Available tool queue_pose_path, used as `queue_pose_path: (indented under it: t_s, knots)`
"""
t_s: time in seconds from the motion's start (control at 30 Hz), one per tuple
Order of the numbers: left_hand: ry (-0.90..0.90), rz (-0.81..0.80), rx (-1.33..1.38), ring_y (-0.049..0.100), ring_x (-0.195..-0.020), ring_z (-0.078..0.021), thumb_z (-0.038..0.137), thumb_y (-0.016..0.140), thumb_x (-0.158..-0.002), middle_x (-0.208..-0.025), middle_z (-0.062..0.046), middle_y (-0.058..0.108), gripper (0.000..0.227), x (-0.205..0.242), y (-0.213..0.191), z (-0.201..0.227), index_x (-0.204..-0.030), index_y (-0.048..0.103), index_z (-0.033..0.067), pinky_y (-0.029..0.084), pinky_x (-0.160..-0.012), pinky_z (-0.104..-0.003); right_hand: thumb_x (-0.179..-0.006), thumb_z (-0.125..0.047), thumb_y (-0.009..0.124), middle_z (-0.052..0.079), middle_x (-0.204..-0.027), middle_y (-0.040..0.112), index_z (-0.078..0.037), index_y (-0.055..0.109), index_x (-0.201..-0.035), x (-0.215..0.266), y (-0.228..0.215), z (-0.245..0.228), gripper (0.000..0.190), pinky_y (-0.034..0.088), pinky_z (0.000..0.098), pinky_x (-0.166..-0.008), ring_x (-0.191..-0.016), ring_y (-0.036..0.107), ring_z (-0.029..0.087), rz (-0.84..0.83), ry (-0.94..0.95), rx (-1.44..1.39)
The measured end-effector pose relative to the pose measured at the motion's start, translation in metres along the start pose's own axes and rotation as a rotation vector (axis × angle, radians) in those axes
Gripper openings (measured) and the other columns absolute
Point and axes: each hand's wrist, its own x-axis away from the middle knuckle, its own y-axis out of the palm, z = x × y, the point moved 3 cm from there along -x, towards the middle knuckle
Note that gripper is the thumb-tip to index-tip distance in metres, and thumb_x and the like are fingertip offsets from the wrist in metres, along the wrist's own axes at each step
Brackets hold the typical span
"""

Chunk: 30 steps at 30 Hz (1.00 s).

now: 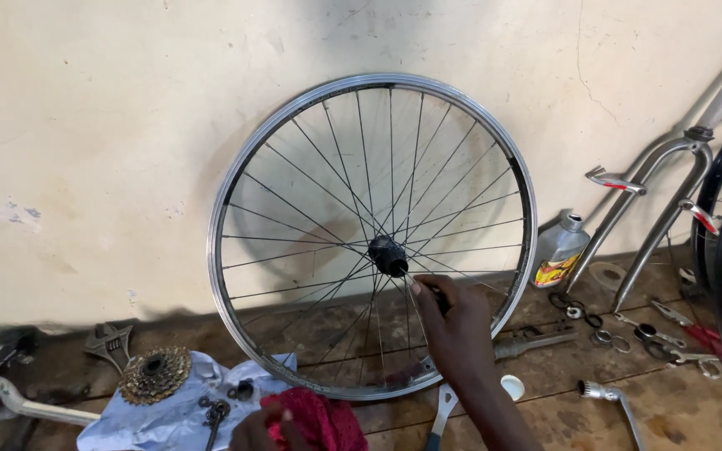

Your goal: Cleaning a bicycle axle and other small components using a rag and cleaning fluid on a workbench.

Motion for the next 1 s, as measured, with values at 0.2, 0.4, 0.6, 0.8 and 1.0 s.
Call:
queue_pose_path:
  t_s: [0.2, 0.4, 0.6, 0.8, 1.0]
  knots:
    - [0.324, -0.311, 0.425, 0.051, -0.102, -0.0287, 0.01, 0.071, -0.066, -0.106, -0.008, 0.057, 0.04, -0.045, 0.034, 0.125, -0.104, 0.06, 0.0113, 0.042, -0.085, -0.042, -0.086, -0.027, 0.054, 0.008, -0.089, 0.07, -0.01, 0.068, -0.103, 0.009, 0.001, 0.003, 0.028, 0.048, 0.0392, -0.07, -0.085, 0.064, 0.026, 0.071, -0.111, 0.245]
    - [0.656, -0.401, 0.549, 0.046, -0.116, -0.0196, 0.022, 0.074, -0.062, -0.115, 0.007, 0.059, 0.04, -0.078, 0.078, 0.179, -0.102, 0.068, 0.0251, 0.03, -0.091, -0.04, -0.087, -0.033, 0.05, 0.01, -0.065, 0.07, -0.016, 0.067, -0.099, 0.013, 0.01, 0.001, 0.026, 0.044, 0.0428, -0.055, -0.058, 0.065, 0.031, 0.028, 0.084, 0.254]
    - [0.47, -0.447, 0.704, 0.047, -0.116, -0.0186, 0.021, 0.069, -0.061, -0.111, 0.004, 0.062, 0.031, -0.074, 0.075, 0.185, -0.09, 0.059, 0.0157, 0.031, -0.086, -0.036, -0.088, -0.028, 0.048, 0.011, -0.08, 0.071, -0.012, 0.065, -0.098, 0.013, 0.026, 0.014, 0.025, 0.044, 0.0465, -0.062, -0.072, 0.065, 0.036, 0.105, 0.127, 0.215]
    - [0.449, -0.415, 0.756, 0.049, -0.116, -0.0186, 0.019, 0.072, -0.062, -0.111, 0.003, 0.063, 0.031, -0.073, 0.075, 0.184, -0.09, 0.06, 0.015, 0.031, -0.088, -0.035, -0.088, -0.02, 0.05, 0.01, -0.084, 0.07, -0.011, 0.063, -0.099, 0.01, 0.031, 0.017, 0.019, 0.046, 0.039, -0.066, -0.075, 0.066, 0.029, 0.215, -0.089, 0.057]
    - [0.496, -0.353, 0.755, 0.049, -0.115, -0.0184, 0.013, 0.077, -0.063, -0.112, 0.004, 0.062, 0.035, -0.072, 0.081, 0.18, -0.094, 0.06, 0.0167, 0.032, -0.09, -0.036, -0.084, -0.018, 0.055, 0.004, -0.093, 0.073, -0.014, 0.068, -0.104, 0.012, 0.023, 0.023, 0.024, 0.049, 0.0326, -0.071, -0.085, 0.068, 0.022, 0.109, -0.15, 0.055]
